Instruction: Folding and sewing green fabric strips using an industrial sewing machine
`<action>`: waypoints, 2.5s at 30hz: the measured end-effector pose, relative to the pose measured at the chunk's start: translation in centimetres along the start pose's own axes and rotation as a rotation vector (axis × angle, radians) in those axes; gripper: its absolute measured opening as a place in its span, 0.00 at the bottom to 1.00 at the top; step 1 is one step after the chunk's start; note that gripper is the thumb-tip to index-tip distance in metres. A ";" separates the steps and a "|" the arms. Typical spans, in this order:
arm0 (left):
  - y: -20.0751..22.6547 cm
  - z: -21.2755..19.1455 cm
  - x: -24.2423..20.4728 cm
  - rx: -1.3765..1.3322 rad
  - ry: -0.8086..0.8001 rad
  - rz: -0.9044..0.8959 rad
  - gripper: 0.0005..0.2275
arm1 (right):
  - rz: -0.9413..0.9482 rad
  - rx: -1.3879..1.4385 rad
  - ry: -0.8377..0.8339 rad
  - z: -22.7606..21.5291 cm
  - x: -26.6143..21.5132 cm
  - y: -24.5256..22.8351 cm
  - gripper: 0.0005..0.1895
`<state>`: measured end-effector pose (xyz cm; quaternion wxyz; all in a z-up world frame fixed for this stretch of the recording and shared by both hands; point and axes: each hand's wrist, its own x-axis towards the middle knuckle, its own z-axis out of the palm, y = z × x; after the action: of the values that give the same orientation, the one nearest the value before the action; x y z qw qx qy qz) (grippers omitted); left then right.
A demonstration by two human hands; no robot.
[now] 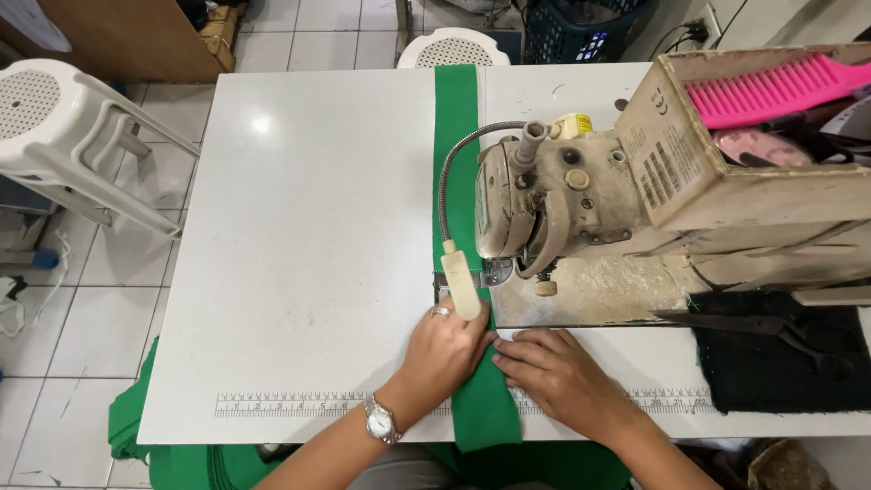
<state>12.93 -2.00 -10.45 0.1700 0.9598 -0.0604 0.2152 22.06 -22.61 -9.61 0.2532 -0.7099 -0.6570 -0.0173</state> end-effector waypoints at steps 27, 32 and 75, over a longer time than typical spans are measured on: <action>-3.7 -0.3 2.7 -0.199 0.094 0.085 0.14 | 0.033 -0.108 -0.002 -0.4 3.3 0.0 0.17; -3.1 -0.3 2.2 -0.156 0.058 0.076 0.18 | 0.026 -0.103 -0.013 -0.2 2.8 -0.2 0.17; 7.1 -0.2 -8.0 0.133 -0.085 0.122 0.18 | 0.206 -0.109 0.072 1.0 4.0 4.4 0.22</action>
<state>4.36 -8.21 -11.64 0.0900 0.9717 -0.1113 0.1879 26.45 -18.54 -10.53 0.2380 -0.7853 -0.5692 -0.0523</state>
